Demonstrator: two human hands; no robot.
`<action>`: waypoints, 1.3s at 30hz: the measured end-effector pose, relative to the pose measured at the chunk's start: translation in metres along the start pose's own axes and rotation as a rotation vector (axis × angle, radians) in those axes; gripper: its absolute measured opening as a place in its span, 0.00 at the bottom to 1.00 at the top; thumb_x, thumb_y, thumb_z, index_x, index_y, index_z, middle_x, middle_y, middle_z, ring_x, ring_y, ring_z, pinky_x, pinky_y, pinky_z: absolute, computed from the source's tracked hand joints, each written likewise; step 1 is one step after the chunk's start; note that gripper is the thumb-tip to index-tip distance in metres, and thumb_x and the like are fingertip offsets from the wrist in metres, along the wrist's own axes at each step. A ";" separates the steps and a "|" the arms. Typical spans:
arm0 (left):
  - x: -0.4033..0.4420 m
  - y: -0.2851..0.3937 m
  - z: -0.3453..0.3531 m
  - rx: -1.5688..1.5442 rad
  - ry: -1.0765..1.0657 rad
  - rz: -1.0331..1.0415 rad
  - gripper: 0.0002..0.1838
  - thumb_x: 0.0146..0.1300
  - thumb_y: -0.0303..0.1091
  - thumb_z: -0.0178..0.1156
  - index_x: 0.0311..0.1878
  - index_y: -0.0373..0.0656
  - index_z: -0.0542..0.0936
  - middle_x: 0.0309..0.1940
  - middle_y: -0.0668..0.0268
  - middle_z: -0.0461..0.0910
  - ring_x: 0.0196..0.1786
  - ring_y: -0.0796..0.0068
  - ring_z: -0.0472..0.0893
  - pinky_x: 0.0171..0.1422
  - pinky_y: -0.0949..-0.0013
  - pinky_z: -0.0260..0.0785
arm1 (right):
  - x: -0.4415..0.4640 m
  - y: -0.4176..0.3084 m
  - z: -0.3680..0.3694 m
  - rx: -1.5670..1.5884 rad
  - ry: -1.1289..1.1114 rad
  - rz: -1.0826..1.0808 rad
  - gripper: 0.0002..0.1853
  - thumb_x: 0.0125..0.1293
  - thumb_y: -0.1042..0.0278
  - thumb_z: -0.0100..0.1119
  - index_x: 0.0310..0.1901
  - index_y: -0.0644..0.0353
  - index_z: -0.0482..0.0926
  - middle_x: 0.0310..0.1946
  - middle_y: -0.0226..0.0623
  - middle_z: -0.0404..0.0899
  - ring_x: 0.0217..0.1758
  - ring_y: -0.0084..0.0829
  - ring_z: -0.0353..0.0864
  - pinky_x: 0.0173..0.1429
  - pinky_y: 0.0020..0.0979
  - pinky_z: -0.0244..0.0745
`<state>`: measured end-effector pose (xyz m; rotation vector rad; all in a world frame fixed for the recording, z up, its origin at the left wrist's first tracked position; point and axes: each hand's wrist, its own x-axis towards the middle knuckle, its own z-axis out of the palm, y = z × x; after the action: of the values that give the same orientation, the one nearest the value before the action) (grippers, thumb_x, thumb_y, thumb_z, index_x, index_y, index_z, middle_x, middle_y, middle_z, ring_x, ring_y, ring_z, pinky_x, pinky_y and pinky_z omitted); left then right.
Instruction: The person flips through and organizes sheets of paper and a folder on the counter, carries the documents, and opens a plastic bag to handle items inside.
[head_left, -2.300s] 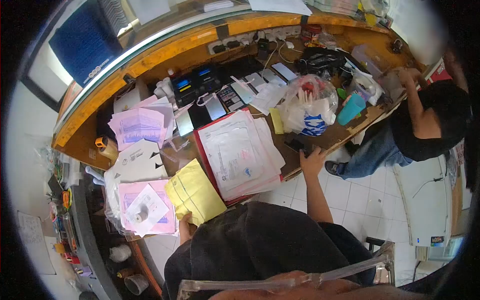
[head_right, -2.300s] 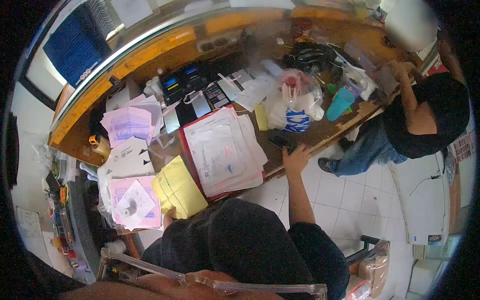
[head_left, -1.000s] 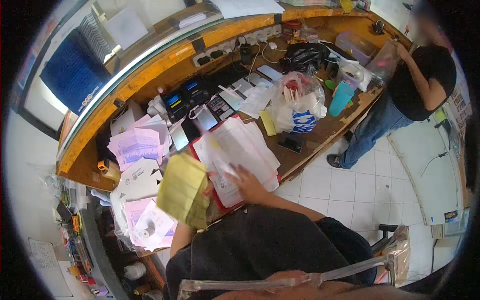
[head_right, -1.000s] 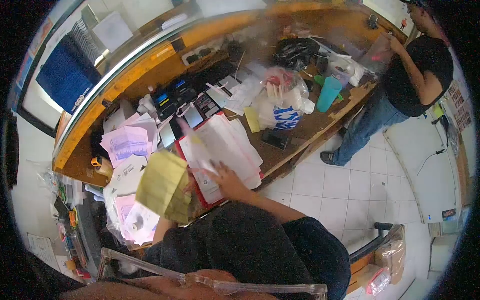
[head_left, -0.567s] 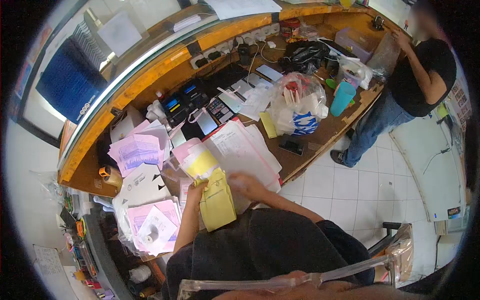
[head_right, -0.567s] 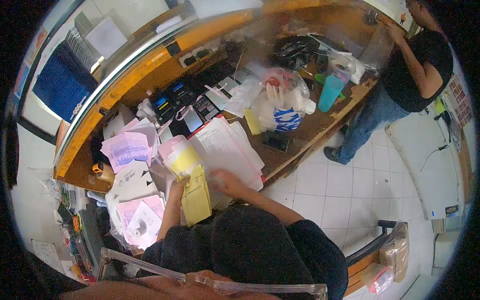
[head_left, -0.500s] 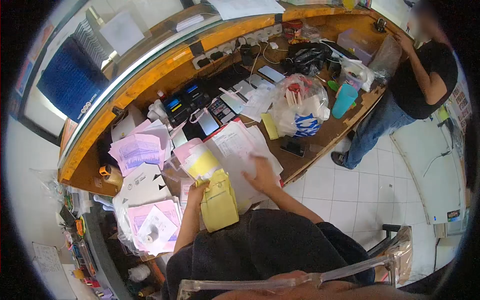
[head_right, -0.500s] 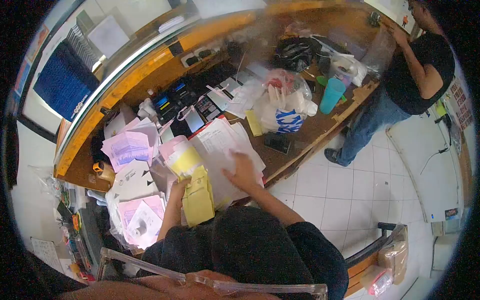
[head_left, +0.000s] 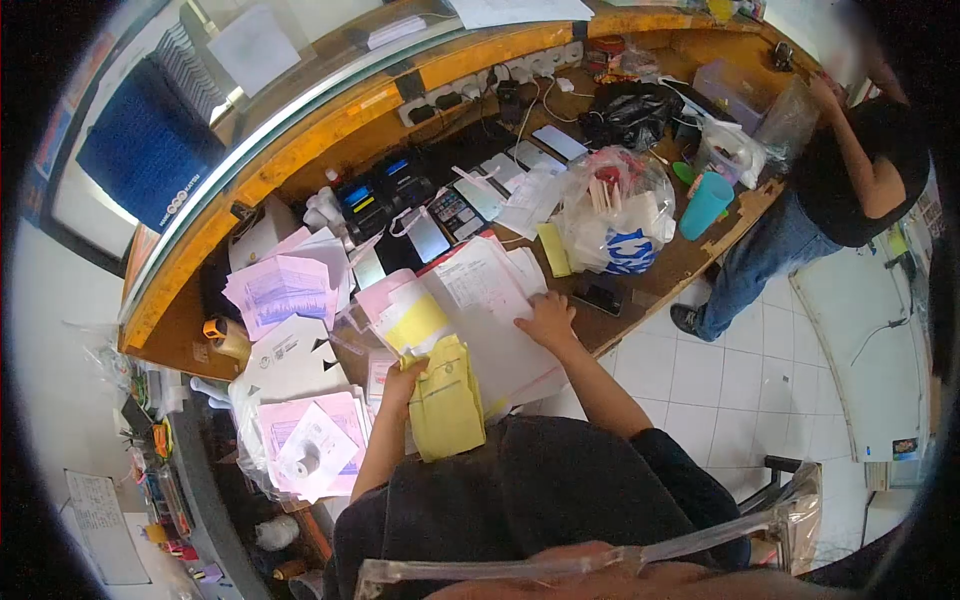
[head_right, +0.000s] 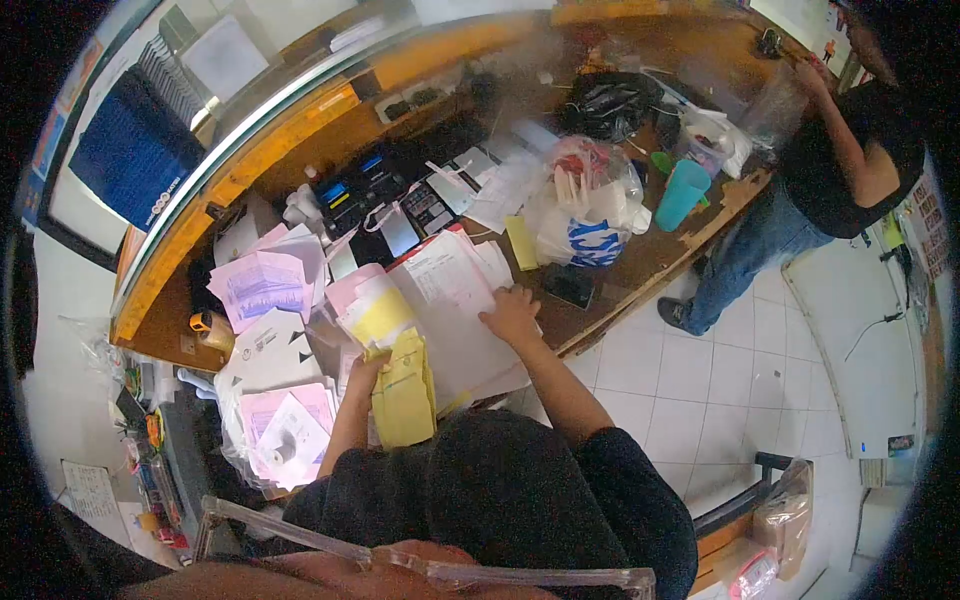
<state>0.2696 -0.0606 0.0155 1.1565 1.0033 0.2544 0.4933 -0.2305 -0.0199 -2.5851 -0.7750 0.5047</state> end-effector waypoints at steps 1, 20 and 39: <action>0.001 -0.003 -0.001 0.000 -0.001 -0.003 0.16 0.52 0.29 0.61 0.44 0.33 0.74 0.35 0.61 0.79 0.34 0.72 0.79 0.38 0.72 0.71 | 0.000 0.000 0.000 0.013 -0.034 -0.046 0.36 0.45 0.51 0.63 0.56 0.58 0.67 0.58 0.51 0.58 0.61 0.51 0.55 0.57 0.58 0.55; 0.008 -0.007 -0.009 -0.023 -0.038 0.019 0.17 0.52 0.30 0.61 0.45 0.34 0.74 0.36 0.61 0.78 0.35 0.71 0.79 0.38 0.70 0.72 | 0.018 -0.013 -0.021 0.182 -0.128 -0.122 0.22 0.46 0.51 0.61 0.39 0.59 0.78 0.46 0.46 0.73 0.55 0.49 0.66 0.57 0.54 0.57; -0.007 0.024 -0.003 0.191 0.154 0.188 0.20 0.48 0.35 0.67 0.41 0.33 0.75 0.32 0.61 0.79 0.31 0.73 0.79 0.34 0.74 0.70 | -0.027 -0.016 0.038 0.528 0.416 -0.457 0.31 0.53 0.57 0.58 0.55 0.65 0.63 0.55 0.46 0.64 0.57 0.45 0.63 0.56 0.59 0.54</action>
<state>0.2706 -0.0533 0.0395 1.4247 1.0718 0.4096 0.4486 -0.2240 -0.0388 -1.8568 -0.8973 0.0154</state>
